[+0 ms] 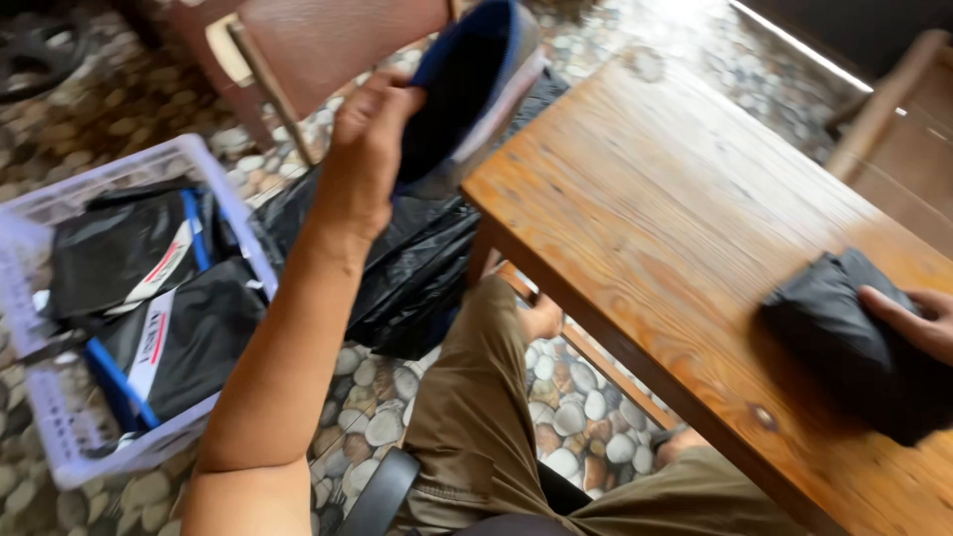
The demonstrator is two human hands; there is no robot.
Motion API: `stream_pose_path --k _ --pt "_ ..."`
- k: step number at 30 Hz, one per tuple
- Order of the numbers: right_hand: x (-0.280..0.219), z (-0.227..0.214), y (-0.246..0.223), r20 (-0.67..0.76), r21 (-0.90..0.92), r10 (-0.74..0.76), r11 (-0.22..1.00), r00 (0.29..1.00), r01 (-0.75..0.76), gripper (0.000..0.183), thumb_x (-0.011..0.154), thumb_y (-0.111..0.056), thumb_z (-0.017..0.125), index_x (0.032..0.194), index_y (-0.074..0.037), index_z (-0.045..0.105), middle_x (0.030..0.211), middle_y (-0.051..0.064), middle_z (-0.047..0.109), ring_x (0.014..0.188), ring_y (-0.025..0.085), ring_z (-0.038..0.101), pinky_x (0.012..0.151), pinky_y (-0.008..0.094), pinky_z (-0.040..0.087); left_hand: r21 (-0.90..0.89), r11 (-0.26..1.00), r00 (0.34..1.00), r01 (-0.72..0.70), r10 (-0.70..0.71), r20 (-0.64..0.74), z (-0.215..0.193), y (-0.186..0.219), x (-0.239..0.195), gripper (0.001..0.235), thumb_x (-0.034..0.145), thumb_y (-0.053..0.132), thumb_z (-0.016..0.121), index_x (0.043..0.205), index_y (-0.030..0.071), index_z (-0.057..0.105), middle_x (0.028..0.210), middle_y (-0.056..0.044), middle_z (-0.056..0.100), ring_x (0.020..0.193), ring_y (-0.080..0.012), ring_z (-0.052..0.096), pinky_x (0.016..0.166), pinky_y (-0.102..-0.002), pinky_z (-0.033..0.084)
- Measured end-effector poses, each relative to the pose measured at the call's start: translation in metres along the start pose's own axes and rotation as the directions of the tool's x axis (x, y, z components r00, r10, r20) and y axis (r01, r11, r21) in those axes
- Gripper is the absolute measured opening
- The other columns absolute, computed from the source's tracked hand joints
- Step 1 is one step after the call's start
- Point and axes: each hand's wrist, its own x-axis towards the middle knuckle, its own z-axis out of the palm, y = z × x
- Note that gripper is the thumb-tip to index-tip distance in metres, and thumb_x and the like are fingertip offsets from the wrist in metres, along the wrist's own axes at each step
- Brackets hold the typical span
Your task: The person folds a large black plastic bag on a wooden table, using a duster to smooth it out. They fold the bag multiple times into a compact rectangle and then place it inside a smaller black pouch with a blue zipper.
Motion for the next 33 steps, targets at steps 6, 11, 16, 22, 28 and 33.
stream_pose_path --k 6,11,16,22,28,33 --pt "-0.107 -0.016 -0.122 0.059 -0.361 0.247 0.909 0.967 -0.210 0.083 0.094 -0.077 0.049 0.100 0.001 0.077 0.101 0.023 0.079 0.091 0.040 0.073 0.078 0.044 0.048 0.385 0.923 0.956 0.011 -0.122 0.265 0.130 -0.027 -0.030 0.017 0.092 0.035 0.059 0.089 0.020 0.067 0.076 0.007 0.058 0.080 -0.0075 0.057 0.078 -0.027 0.048" --pt "-0.151 -0.020 -0.137 0.130 -0.098 0.348 0.936 0.928 -0.337 0.070 0.094 -0.066 0.054 0.119 -0.003 0.073 0.109 0.021 0.076 0.092 0.036 0.069 0.078 0.045 0.050 0.370 0.926 0.868 -0.074 -0.123 0.481 0.216 -0.111 -0.052 0.012 0.089 0.029 0.064 0.086 0.018 0.064 0.074 0.007 0.062 0.068 -0.0075 0.056 0.065 -0.027 0.047" --pt "-0.176 -0.034 -0.133 0.075 -0.095 0.383 0.922 0.921 -0.375 0.069 0.094 -0.066 0.053 0.125 -0.008 0.071 0.117 0.017 0.075 0.100 0.033 0.068 0.086 0.043 0.048 0.583 0.802 0.785 -0.129 -0.277 0.555 0.264 -0.132 -0.088 0.016 0.082 0.034 0.062 0.086 0.019 0.064 0.084 0.002 0.073 0.082 -0.0177 0.070 0.081 -0.033 0.052" --pt "-0.195 -0.044 -0.105 -0.053 -0.101 0.434 0.894 0.899 -0.437 0.082 0.084 -0.073 0.055 0.141 -0.015 0.058 0.141 0.015 0.062 0.128 0.036 0.057 0.105 0.048 0.042 0.693 0.485 0.587 -0.533 -0.378 0.716 0.301 -0.140 -0.099 0.060 0.090 0.065 0.048 0.114 0.012 0.063 0.117 -0.021 0.072 0.111 -0.0424 0.067 0.091 -0.053 0.050" --pt "-0.208 -0.044 -0.083 -0.078 -0.008 0.421 0.906 0.904 -0.423 0.074 0.085 -0.072 0.058 0.129 -0.013 0.066 0.124 0.014 0.070 0.112 0.031 0.065 0.095 0.043 0.046 0.642 0.134 0.534 -0.755 -0.444 0.720 0.323 -0.151 -0.029 0.077 0.086 0.052 0.058 0.148 0.010 0.042 0.146 -0.016 0.048 0.138 -0.0368 0.045 0.112 -0.058 0.036" --pt "-0.214 -0.044 -0.063 -0.097 0.068 0.439 0.898 0.893 -0.434 0.074 0.087 -0.073 0.057 0.126 -0.010 0.065 0.121 0.015 0.070 0.107 0.031 0.066 0.091 0.042 0.046 0.626 0.248 0.369 -0.739 -0.628 0.685 0.314 -0.183 0.010 0.042 0.088 0.039 0.073 0.120 0.013 0.066 0.117 -0.012 0.071 0.107 -0.0318 0.066 0.088 -0.044 0.051"
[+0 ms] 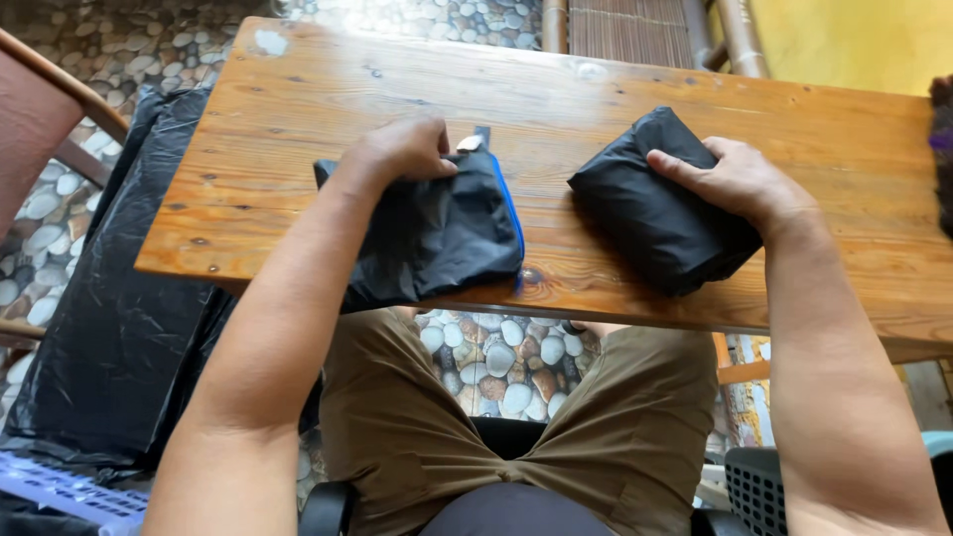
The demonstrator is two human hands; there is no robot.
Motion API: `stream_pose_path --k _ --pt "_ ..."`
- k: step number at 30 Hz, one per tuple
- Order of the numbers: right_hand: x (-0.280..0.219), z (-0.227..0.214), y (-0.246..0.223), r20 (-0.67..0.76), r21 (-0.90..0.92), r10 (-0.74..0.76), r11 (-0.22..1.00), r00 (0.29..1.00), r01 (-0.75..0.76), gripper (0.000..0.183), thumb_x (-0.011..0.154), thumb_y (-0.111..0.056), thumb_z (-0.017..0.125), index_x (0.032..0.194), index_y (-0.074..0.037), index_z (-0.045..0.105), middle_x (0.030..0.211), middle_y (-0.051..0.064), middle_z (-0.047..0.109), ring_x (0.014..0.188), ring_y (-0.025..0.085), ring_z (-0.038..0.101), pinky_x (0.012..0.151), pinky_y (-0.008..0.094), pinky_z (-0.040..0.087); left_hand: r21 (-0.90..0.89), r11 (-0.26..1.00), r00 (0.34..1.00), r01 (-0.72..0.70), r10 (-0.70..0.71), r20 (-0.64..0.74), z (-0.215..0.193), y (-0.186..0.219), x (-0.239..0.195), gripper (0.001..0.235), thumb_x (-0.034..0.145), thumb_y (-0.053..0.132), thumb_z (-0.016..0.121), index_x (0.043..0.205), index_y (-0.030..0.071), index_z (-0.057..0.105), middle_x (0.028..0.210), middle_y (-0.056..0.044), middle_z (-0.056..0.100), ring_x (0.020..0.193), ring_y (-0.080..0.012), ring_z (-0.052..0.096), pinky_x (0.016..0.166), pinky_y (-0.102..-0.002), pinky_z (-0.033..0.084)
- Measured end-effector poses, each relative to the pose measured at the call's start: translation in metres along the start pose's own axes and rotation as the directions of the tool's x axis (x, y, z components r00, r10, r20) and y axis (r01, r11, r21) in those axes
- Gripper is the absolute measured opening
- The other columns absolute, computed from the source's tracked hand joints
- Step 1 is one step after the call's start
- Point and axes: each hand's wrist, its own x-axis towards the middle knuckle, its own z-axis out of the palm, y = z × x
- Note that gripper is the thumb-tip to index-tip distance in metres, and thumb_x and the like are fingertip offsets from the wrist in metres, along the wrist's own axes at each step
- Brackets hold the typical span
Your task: The person folds a large black plastic bag on a wooden table, using a duster to smooth it out. They fold the bag multiple times into a compact rectangle and then place it inside a smaller black pouch with a blue zipper.
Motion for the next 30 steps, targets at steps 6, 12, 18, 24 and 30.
stream_pose_path --k 6,12,18,24,30 --pt "0.003 -0.010 0.025 -0.089 0.122 -0.011 0.992 0.996 0.022 0.066 0.088 -0.069 0.064 0.118 -0.010 0.064 0.113 0.012 0.071 0.100 0.025 0.065 0.084 0.040 0.046 -0.005 0.883 0.759 -0.470 0.401 -0.513 -0.054 0.036 -0.047 0.007 0.097 0.018 0.068 0.102 0.015 0.066 0.095 -0.009 0.071 0.083 -0.0288 0.065 0.074 -0.043 0.050" --pt "0.018 -0.021 0.063 -0.305 0.267 -0.065 0.952 0.950 0.151 0.061 0.090 -0.066 0.074 0.117 -0.012 0.061 0.111 0.005 0.068 0.099 0.017 0.062 0.079 0.037 0.048 0.638 0.679 0.078 -0.364 0.704 -0.706 -0.054 0.120 -0.124 0.010 0.103 0.009 0.061 0.099 0.011 0.053 0.085 -0.005 0.054 0.058 -0.0252 0.054 0.043 -0.040 0.041" --pt "0.013 -0.024 0.078 -0.306 0.223 -0.043 0.968 0.951 0.115 0.063 0.090 -0.070 0.074 0.112 -0.012 0.059 0.106 0.005 0.066 0.094 0.018 0.060 0.078 0.038 0.046 0.501 0.592 0.395 -0.631 0.801 -0.450 0.061 0.096 -0.106 0.016 0.087 0.010 0.064 0.102 0.006 0.060 0.116 -0.016 0.063 0.099 -0.0323 0.061 0.080 -0.041 0.049" --pt "0.013 -0.021 0.076 -0.288 0.198 -0.035 0.975 0.957 0.095 0.062 0.090 -0.069 0.074 0.111 -0.012 0.061 0.107 0.007 0.068 0.096 0.021 0.062 0.079 0.039 0.046 0.118 0.847 0.718 -0.519 0.506 -0.478 0.063 0.113 -0.098 0.034 0.100 0.041 0.051 0.100 0.008 0.058 0.097 -0.008 0.060 0.084 -0.0196 0.052 0.077 -0.037 0.048" --pt "-0.001 -0.017 0.057 -0.233 0.162 -0.038 0.984 0.972 0.077 0.063 0.089 -0.070 0.070 0.111 -0.011 0.062 0.110 0.009 0.070 0.101 0.024 0.064 0.085 0.040 0.046 0.017 0.992 0.945 -0.122 0.122 -0.304 0.047 0.159 -0.032 0.083 0.088 0.076 0.058 0.132 0.006 0.052 0.127 -0.014 0.064 0.118 -0.0304 0.062 0.092 -0.046 0.054"
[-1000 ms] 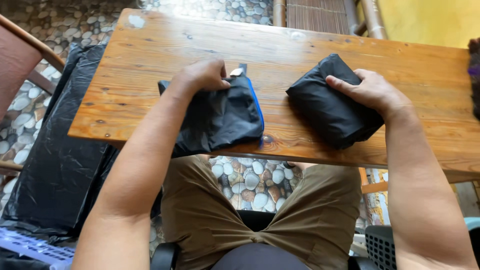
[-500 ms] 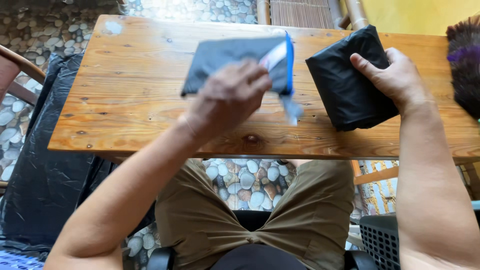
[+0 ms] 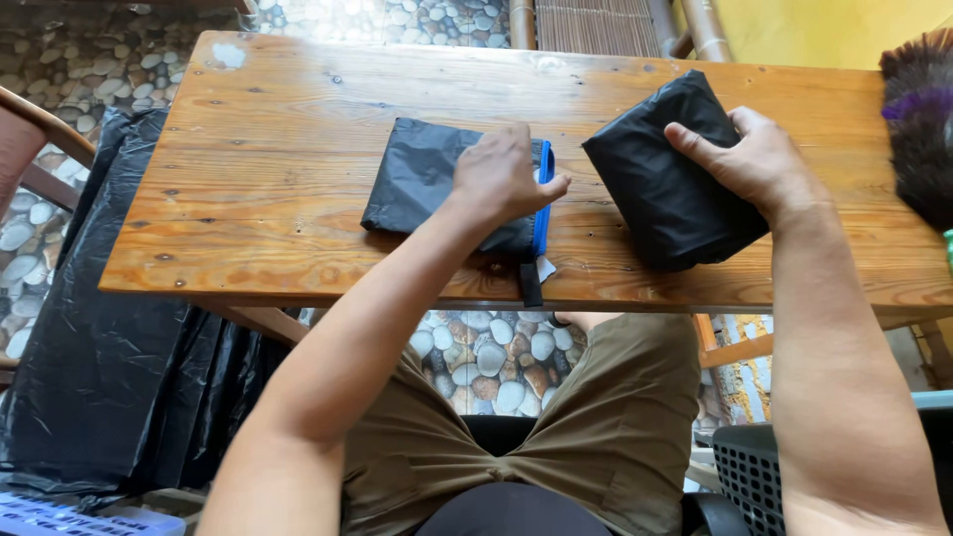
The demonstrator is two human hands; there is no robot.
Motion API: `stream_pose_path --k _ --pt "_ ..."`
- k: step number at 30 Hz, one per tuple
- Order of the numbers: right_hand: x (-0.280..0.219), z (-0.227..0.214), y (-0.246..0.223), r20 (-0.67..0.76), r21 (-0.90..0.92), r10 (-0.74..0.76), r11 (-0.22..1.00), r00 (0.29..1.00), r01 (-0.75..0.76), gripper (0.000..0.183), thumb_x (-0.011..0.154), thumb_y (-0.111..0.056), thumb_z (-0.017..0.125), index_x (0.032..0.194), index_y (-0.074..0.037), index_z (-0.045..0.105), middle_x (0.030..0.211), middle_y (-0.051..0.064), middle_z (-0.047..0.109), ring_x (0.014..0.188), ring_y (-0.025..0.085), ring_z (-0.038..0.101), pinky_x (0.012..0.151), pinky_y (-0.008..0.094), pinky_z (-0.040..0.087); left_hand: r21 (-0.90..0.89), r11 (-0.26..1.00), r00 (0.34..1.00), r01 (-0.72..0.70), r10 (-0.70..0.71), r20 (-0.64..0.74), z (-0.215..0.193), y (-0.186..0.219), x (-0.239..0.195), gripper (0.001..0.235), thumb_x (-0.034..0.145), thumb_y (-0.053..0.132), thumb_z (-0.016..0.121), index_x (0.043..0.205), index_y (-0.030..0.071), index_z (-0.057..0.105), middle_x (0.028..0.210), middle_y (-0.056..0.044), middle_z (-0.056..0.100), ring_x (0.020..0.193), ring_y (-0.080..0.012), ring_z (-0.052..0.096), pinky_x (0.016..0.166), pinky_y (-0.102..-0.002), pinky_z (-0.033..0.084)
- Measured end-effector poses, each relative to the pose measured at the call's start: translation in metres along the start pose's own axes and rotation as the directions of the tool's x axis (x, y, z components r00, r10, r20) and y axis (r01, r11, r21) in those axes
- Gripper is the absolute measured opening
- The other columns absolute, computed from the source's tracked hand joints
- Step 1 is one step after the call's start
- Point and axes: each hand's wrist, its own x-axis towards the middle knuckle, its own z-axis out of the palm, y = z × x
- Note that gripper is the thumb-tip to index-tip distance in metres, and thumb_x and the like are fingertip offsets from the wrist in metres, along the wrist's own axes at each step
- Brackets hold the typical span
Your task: The person folds a large black plastic bag on a wooden table, using a duster to smooth it out. They fold the bag multiple times into a compact rectangle and then place it inside a smaller black pouch with a blue zipper.
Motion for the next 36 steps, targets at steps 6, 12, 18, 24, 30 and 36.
stream_pose_path --k 6,12,18,24,30,36 --pt "-0.009 -0.002 -0.003 0.003 -0.013 0.022 1.000 1.000 -0.022 0.064 0.087 -0.071 0.068 0.111 -0.013 0.062 0.112 0.010 0.070 0.103 0.025 0.063 0.087 0.041 0.045 0.017 0.983 0.980 0.185 -0.186 0.074 0.026 0.005 0.056 0.078 0.089 0.061 0.071 0.137 0.007 0.042 0.133 -0.009 0.066 0.121 -0.0325 0.065 0.093 -0.048 0.052" --pt "-0.017 0.000 -0.009 0.023 0.009 -0.003 1.000 1.000 0.003 0.061 0.085 -0.069 0.071 0.110 -0.014 0.061 0.107 0.007 0.070 0.100 0.022 0.063 0.085 0.038 0.045 0.104 0.976 0.976 0.191 -0.200 0.088 0.022 0.005 0.071 0.034 0.088 0.010 0.059 0.119 0.018 0.071 0.119 -0.006 0.072 0.110 -0.0294 0.070 0.080 -0.042 0.059" --pt "-0.029 0.002 -0.018 0.003 -0.012 -0.067 0.998 0.998 0.067 0.061 0.083 -0.068 0.072 0.113 -0.016 0.062 0.103 0.006 0.070 0.098 0.022 0.064 0.083 0.038 0.046 -0.033 0.987 0.984 0.159 -0.161 -0.073 0.009 0.002 0.069 0.030 0.092 0.005 0.048 0.115 0.012 0.065 0.110 -0.012 0.071 0.100 -0.0377 0.069 0.080 -0.051 0.057" --pt "-0.039 0.005 -0.026 -0.048 -0.014 -0.244 0.970 0.969 0.243 0.062 0.085 -0.065 0.072 0.118 -0.015 0.058 0.105 0.009 0.070 0.099 0.026 0.066 0.084 0.042 0.048 -0.089 0.995 0.951 0.054 -0.079 -0.300 -0.019 0.009 0.063 0.022 0.087 0.011 0.057 0.108 0.012 0.064 0.094 -0.012 0.072 0.085 -0.0372 0.071 0.069 -0.050 0.058" --pt "-0.055 0.004 -0.044 -0.052 -0.024 -0.302 0.953 0.952 0.301 0.062 0.084 -0.063 0.073 0.119 -0.016 0.054 0.104 0.007 0.068 0.096 0.025 0.065 0.084 0.042 0.048 -0.252 0.968 0.930 0.020 -0.110 -0.350 -0.053 0.023 0.045 0.021 0.085 0.036 0.078 0.095 0.020 0.068 0.090 -0.005 0.074 0.087 -0.0278 0.071 0.075 -0.045 0.058" --pt "-0.064 0.005 -0.051 0.000 0.012 -0.379 0.925 0.925 0.379 0.053 0.085 -0.052 0.076 0.119 -0.015 0.059 0.099 0.006 0.068 0.093 0.021 0.064 0.082 0.036 0.048 -0.324 0.942 0.933 -0.085 -0.039 -0.359 -0.069 0.024 0.034 0.021 0.082 0.040 0.076 0.086 0.021 0.068 0.108 -0.003 0.067 0.097 -0.0228 0.068 0.076 -0.043 0.057"
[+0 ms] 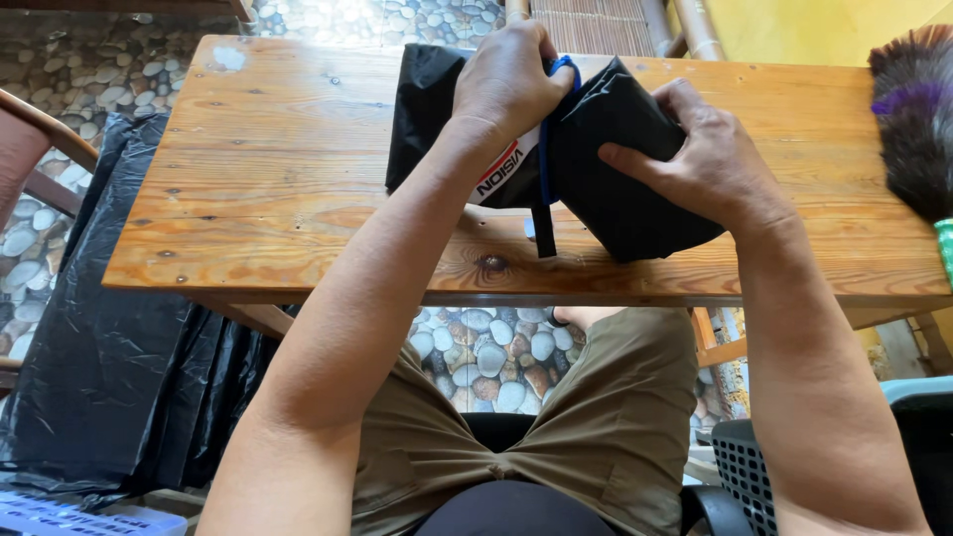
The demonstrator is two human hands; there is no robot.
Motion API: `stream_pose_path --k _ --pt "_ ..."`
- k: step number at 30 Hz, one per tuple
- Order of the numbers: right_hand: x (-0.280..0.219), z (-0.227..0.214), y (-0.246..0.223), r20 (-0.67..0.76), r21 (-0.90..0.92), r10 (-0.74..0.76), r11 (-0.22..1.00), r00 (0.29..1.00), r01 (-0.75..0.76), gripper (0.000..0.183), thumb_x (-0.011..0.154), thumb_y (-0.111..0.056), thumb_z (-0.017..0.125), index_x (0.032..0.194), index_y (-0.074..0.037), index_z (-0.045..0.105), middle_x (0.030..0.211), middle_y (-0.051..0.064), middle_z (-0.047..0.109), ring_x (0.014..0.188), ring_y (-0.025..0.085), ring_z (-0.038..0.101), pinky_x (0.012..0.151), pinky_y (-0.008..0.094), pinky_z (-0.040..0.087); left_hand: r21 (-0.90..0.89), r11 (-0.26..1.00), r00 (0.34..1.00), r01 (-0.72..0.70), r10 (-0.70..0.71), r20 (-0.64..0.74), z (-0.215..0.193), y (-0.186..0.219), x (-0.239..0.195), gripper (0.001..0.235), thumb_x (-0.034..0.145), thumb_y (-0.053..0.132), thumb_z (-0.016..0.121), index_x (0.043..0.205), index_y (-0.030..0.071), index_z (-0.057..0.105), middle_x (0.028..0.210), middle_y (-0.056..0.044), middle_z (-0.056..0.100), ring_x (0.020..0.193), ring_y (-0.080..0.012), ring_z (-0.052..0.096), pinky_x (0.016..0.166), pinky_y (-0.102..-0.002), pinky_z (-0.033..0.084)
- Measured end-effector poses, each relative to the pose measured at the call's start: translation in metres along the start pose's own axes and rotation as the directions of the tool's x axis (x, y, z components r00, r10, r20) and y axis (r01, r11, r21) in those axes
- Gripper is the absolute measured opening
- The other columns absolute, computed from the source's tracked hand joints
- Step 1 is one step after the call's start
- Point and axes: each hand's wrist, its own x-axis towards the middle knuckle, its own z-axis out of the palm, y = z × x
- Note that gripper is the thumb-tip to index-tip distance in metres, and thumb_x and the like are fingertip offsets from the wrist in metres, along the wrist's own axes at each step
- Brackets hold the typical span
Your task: The person folds a large black plastic bag on a wooden table, using a duster to smooth it out. They fold the bag multiple times into a compact rectangle and then place it inside a smaller black pouch with a blue zipper.
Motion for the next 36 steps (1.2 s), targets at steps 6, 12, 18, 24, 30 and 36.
stream_pose_path --k 6,12,18,24,30,36 --pt "0.005 0.013 0.002 -0.037 -0.030 -0.096 0.995 0.995 0.095 0.051 0.086 -0.048 0.075 0.127 -0.023 0.059 0.097 0.007 0.069 0.092 0.024 0.065 0.082 0.039 0.048 0.016 0.997 0.997 -0.077 0.077 0.011 -0.010 -0.003 -0.006 0.021 0.084 0.040 0.074 0.088 0.019 0.072 0.104 -0.004 0.070 0.094 -0.0251 0.069 0.074 -0.045 0.055" --pt "0.015 0.022 0.005 -0.032 -0.064 -0.210 0.976 0.977 0.208 0.049 0.086 -0.040 0.072 0.129 -0.019 0.063 0.107 0.008 0.072 0.098 0.027 0.067 0.083 0.040 0.049 0.008 1.000 0.997 -0.019 0.018 0.077 -0.024 -0.001 -0.014 0.027 0.085 0.042 0.074 0.102 0.022 0.079 0.110 -0.006 0.073 0.109 -0.0257 0.064 0.086 -0.044 0.055" --pt "0.012 0.025 -0.011 0.019 -0.038 -0.209 0.977 0.978 0.209 0.053 0.086 -0.037 0.072 0.136 -0.025 0.063 0.114 0.005 0.071 0.103 0.024 0.065 0.090 0.037 0.048 0.005 0.999 0.994 -0.048 0.048 0.100 -0.031 -0.006 -0.017 0.023 0.088 0.035 0.071 0.098 0.018 0.083 0.107 -0.008 0.075 0.103 -0.0269 0.068 0.087 -0.042 0.056" --pt "0.015 0.030 -0.015 0.052 -0.110 -0.229 0.966 0.972 0.233 0.054 0.086 -0.043 0.071 0.136 -0.027 0.064 0.118 0.004 0.072 0.105 0.025 0.066 0.088 0.040 0.049 0.071 0.993 0.982 -0.092 0.079 0.172 -0.038 0.000 -0.029 0.020 0.092 0.033 0.068 0.093 0.020 0.084 0.090 -0.010 0.079 0.091 -0.0334 0.072 0.081 -0.046 0.056" --pt "0.016 0.034 -0.016 0.037 -0.178 -0.225 0.957 0.974 0.228 0.060 0.085 -0.045 0.070 0.141 -0.025 0.060 0.124 0.008 0.071 0.112 0.031 0.064 0.091 0.046 0.048 0.309 0.899 0.945 -0.311 0.328 -0.003 -0.008 -0.012 -0.038 0.023 0.096 0.025 0.063 0.080 0.013 0.073 0.083 -0.007 0.074 0.072 -0.0316 0.070 0.059 -0.045 0.054" --pt "0.020 0.037 -0.011 0.046 -0.179 -0.252 0.950 0.967 0.256 0.080 0.086 -0.042 0.069 0.159 -0.029 0.039 0.147 0.011 0.059 0.128 0.037 0.056 0.099 0.047 0.043 0.584 0.724 0.829 -0.366 0.539 -0.148 0.013 -0.005 -0.060 0.013 0.079 0.001 0.065 0.080 0.014 0.066 0.079 -0.002 0.062 0.065 -0.0232 0.063 0.044 -0.038 0.050"
